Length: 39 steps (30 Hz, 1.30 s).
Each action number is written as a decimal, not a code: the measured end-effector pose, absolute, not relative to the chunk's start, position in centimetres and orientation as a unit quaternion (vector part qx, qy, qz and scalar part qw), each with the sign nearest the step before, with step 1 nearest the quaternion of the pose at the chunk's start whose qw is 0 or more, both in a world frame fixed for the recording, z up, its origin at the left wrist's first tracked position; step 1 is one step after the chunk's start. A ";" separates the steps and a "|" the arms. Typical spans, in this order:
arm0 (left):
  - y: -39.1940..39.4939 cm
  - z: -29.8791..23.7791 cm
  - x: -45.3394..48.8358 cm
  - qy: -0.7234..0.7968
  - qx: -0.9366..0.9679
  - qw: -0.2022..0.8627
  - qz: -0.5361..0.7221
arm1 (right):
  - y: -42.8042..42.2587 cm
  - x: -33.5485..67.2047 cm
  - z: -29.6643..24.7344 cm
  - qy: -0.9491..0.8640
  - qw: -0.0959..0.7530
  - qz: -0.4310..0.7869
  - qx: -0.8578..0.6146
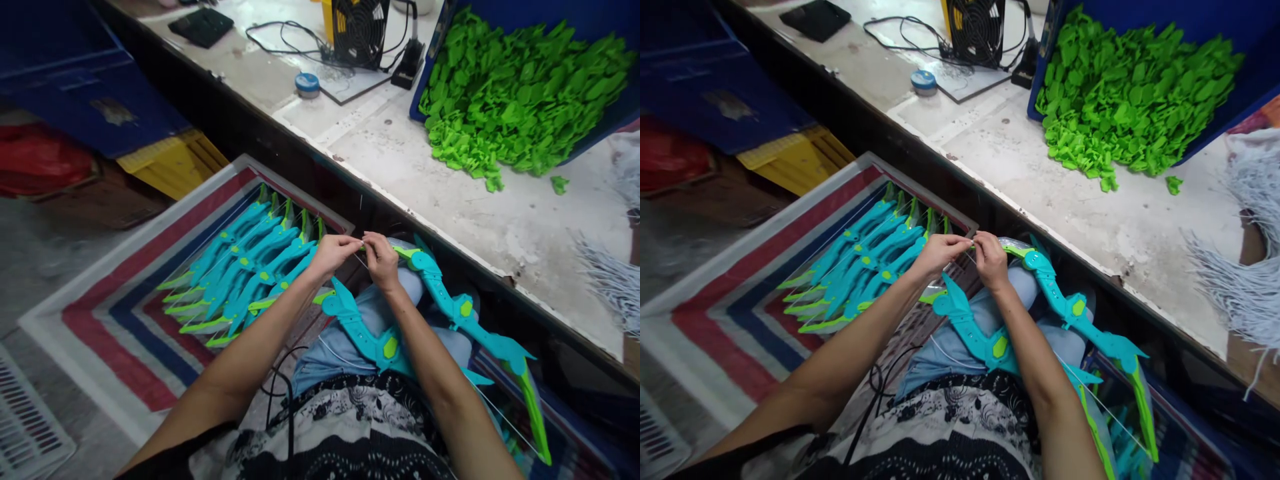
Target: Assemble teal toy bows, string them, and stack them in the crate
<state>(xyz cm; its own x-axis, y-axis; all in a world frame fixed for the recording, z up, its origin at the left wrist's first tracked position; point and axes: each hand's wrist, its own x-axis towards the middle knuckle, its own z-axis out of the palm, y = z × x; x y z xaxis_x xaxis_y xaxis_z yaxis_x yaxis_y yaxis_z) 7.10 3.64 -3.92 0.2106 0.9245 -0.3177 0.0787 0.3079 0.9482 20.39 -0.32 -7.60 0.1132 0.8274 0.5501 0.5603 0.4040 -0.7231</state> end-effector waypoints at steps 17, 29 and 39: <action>0.9 -3.2 3.4 0.554 0.532 0.495 0.406 | -0.2 21.6 -9.7 -0.683 0.412 0.106 -0.594; -14.6 -6.8 -1.7 0.693 0.358 0.599 0.183 | -2.8 17.2 -6.1 -0.821 0.304 0.109 -0.471; -13.3 -6.3 -1.4 0.626 0.195 0.685 0.318 | -5.4 11.6 -7.4 -0.838 0.025 0.213 -0.501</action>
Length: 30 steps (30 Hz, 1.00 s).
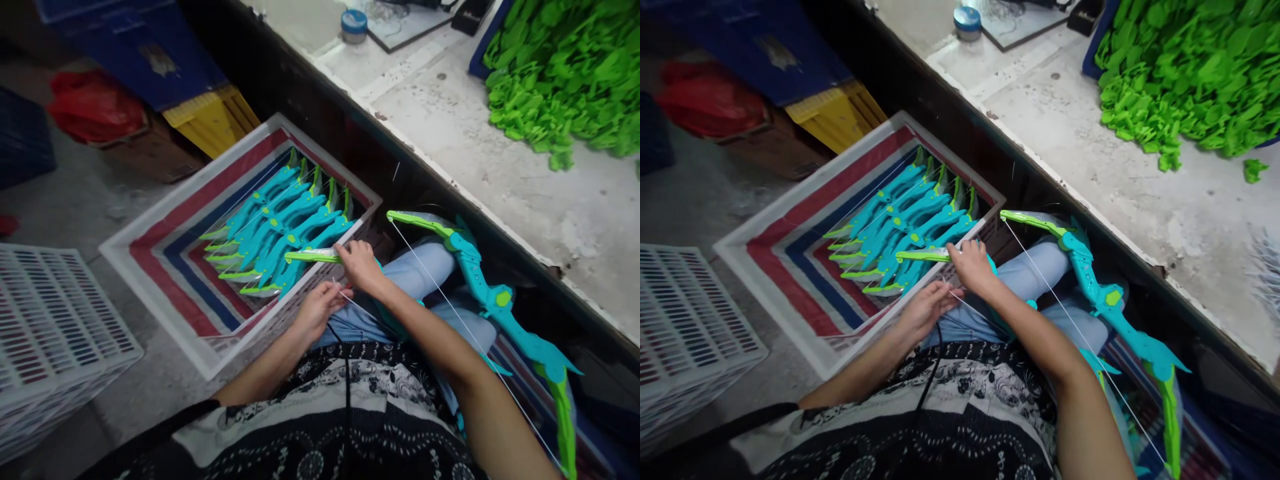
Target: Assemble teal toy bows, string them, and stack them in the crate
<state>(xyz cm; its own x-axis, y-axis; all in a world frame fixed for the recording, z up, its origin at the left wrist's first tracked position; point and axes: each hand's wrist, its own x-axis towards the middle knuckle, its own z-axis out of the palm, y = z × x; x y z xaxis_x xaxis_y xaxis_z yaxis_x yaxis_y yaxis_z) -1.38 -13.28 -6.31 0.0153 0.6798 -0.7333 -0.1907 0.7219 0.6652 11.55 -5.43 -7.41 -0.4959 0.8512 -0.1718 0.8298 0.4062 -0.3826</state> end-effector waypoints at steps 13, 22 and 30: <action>-6.0 0.2 -3.9 0.465 0.304 0.718 0.419 | -6.0 16.7 -8.7 -0.491 0.333 0.685 -0.423; -2.0 1.2 -2.8 0.558 0.404 0.595 0.415 | -6.3 16.9 -8.2 -0.478 0.326 0.692 -0.433; -1.3 1.7 -2.8 0.584 0.463 0.540 0.390 | -6.4 16.9 -8.3 -0.471 0.320 0.696 -0.437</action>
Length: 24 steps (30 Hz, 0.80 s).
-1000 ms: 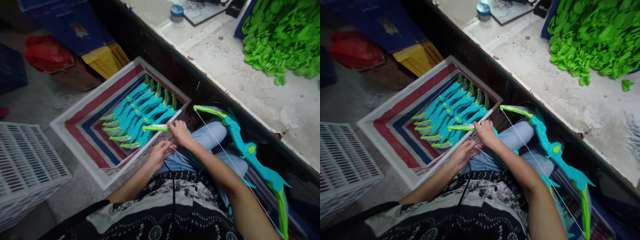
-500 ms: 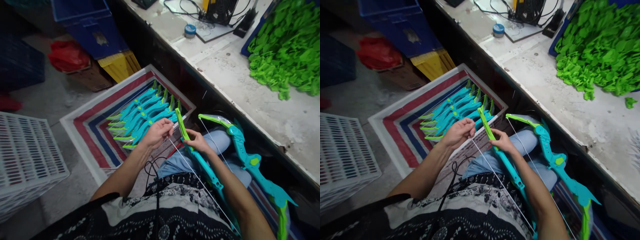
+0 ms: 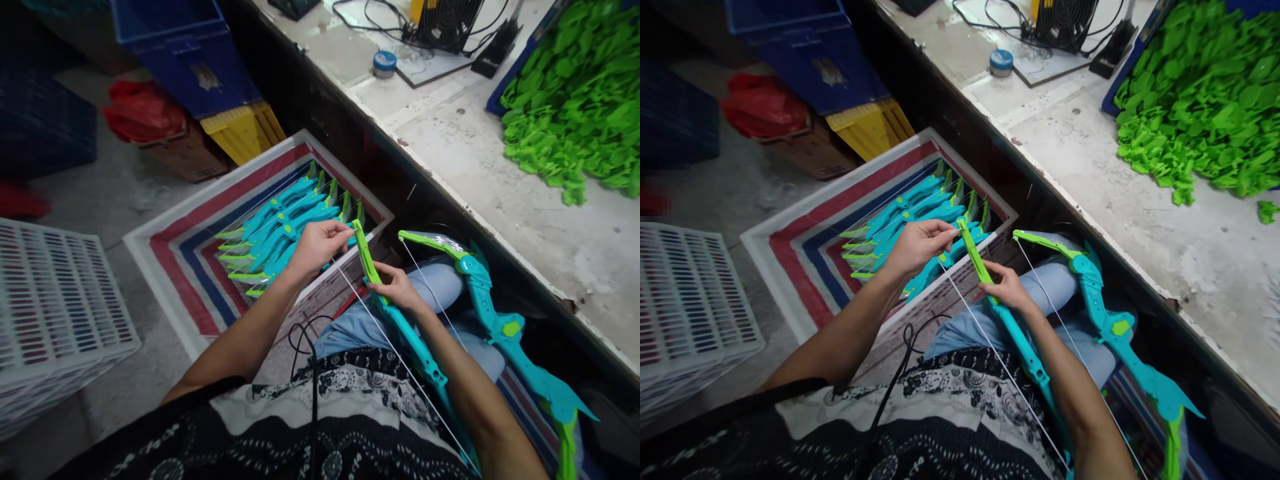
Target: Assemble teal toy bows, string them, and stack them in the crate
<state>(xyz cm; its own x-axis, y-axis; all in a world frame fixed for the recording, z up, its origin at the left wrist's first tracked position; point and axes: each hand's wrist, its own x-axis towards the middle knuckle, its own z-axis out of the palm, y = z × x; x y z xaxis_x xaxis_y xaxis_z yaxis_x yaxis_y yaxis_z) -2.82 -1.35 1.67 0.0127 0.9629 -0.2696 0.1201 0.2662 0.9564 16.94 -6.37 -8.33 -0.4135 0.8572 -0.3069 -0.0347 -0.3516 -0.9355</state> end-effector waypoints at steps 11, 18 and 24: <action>-1.1 1.9 -3.1 0.561 0.507 0.533 0.379 | -6.5 16.9 -8.7 -0.478 0.322 0.684 -0.447; -0.9 1.4 -3.0 0.552 0.493 0.552 0.384 | -6.6 16.8 -8.9 -0.523 0.326 0.648 -0.448; -0.9 1.0 -3.4 0.522 0.461 0.609 0.379 | -7.1 16.5 -8.5 -0.667 0.290 0.507 -0.463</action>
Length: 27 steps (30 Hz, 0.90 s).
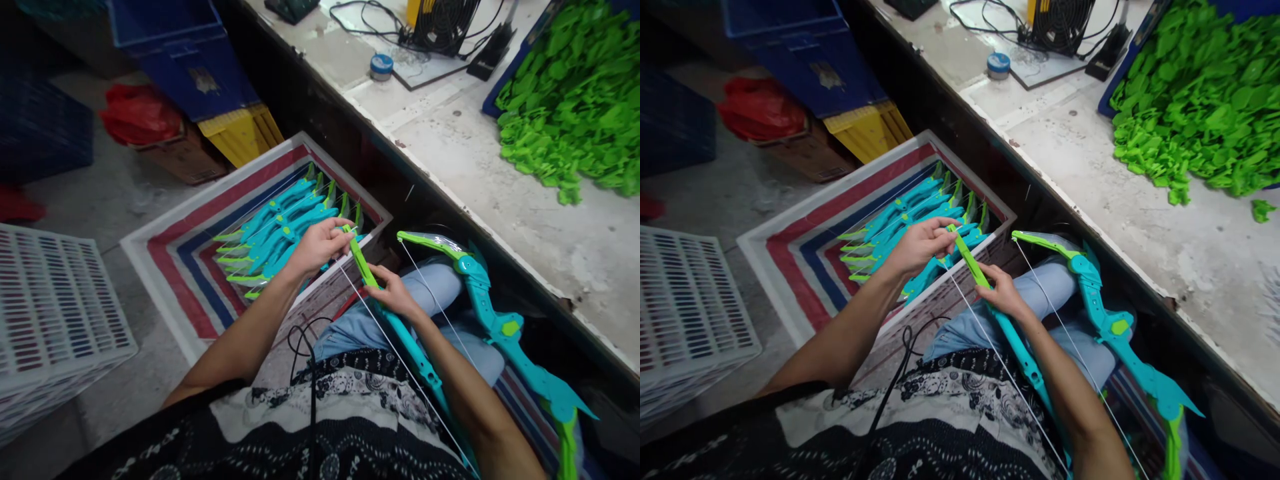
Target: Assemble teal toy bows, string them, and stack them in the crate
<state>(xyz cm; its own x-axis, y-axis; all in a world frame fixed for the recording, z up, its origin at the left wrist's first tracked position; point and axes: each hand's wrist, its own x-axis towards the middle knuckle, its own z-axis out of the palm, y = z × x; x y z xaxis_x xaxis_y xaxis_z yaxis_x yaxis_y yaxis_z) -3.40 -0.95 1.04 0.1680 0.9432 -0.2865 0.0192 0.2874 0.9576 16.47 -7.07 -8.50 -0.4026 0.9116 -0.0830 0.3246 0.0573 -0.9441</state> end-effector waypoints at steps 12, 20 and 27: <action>-0.7 1.0 -3.3 0.494 0.455 0.628 0.395 | 1.4 13.9 -1.8 -0.761 0.417 0.279 -0.413; 0.2 -1.0 -2.6 0.550 0.532 0.513 0.389 | 3.7 15.6 -1.6 -0.804 0.367 0.206 -0.421; -0.3 -2.0 0.4 0.479 0.604 0.392 0.503 | 7.7 21.3 -0.4 -0.587 0.550 0.171 -0.569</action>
